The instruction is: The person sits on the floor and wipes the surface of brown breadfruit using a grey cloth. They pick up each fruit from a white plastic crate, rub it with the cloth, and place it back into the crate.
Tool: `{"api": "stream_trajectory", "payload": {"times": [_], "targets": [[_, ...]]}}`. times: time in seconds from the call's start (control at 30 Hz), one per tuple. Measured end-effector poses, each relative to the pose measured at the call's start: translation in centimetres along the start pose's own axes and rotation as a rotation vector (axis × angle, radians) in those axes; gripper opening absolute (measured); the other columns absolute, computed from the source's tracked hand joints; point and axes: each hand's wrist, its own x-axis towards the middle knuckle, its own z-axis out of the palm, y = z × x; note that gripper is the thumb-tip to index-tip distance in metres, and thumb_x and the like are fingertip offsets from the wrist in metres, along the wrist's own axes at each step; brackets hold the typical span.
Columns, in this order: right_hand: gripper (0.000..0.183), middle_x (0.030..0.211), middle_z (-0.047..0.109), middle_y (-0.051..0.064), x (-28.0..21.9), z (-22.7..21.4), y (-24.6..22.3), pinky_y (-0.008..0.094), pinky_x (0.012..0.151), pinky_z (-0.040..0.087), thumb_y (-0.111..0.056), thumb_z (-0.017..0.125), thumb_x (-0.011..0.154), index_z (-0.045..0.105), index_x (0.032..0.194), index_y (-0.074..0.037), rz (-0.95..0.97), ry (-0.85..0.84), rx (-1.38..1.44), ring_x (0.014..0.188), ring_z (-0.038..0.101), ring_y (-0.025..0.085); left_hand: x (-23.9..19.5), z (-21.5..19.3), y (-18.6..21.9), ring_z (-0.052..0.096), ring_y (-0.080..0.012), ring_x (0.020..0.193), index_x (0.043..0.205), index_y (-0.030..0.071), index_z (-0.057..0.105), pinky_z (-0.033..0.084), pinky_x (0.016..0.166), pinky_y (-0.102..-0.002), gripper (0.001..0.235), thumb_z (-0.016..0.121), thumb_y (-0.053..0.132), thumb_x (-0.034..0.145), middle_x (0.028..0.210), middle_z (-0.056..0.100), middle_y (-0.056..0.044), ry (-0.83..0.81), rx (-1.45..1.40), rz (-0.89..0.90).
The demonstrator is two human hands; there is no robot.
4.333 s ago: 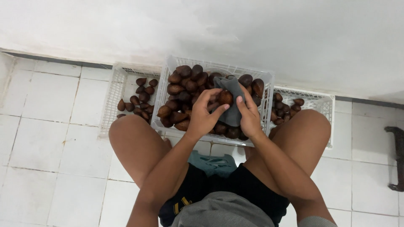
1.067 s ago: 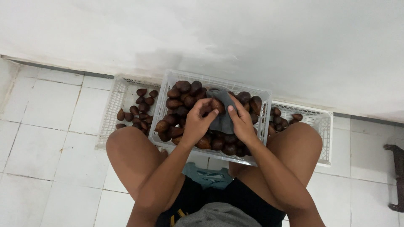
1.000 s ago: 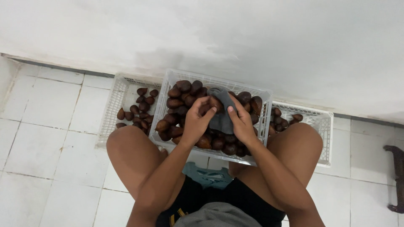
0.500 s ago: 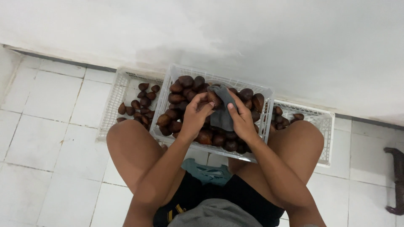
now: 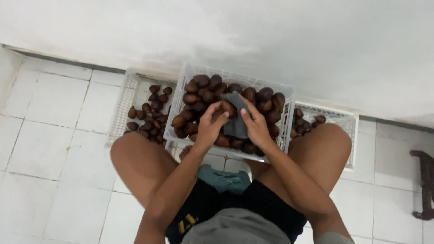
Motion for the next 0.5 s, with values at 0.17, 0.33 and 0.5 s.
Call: {"api": "stream_trajectory", "payload": {"times": [0.17, 0.33, 0.5], "targets": [[0.043, 0.155, 0.049, 0.017, 0.4, 0.8, -0.5, 0.049, 0.122, 0.035, -0.023, 0.046, 0.113, 0.049, 0.154, -0.008, 0.010, 0.043, 0.025, 0.143, 0.045, 0.028, 1.0, -1.1, 0.2, 0.053, -0.0365, 0.131, 0.142, 0.002, 0.055, 0.052, 0.106, -0.051, 0.050, 0.069, 0.024, 0.099, 0.140, 0.055, -0.023, -0.030, 0.043, 0.050], [0.043, 0.154, 0.050, 0.016, 0.4, 0.6, -0.3, 0.050, 0.119, 0.037, -0.023, 0.044, 0.114, 0.048, 0.154, -0.008, 0.023, 0.060, -0.017, 0.140, 0.049, 0.028, 1.0, -0.8, 0.9, 0.056, -0.0312, 0.128, 0.138, 0.002, 0.059, 0.051, 0.106, -0.049, 0.047, 0.072, 0.018, 0.096, 0.133, 0.060, -0.020, -0.023, 0.056, 0.115], [0.042, 0.152, 0.053, 0.016, -0.7, 0.1, -0.6, 0.049, 0.117, 0.039, -0.023, 0.047, 0.113, 0.050, 0.153, -0.010, 0.022, 0.096, -0.029, 0.140, 0.047, 0.028, 1.0, 0.0, -0.2, 0.055, -0.0394, 0.131, 0.141, 0.005, 0.059, 0.048, 0.107, -0.056, 0.047, 0.071, 0.022, 0.099, 0.136, 0.060, -0.023, -0.102, 0.098, 0.154]]}}
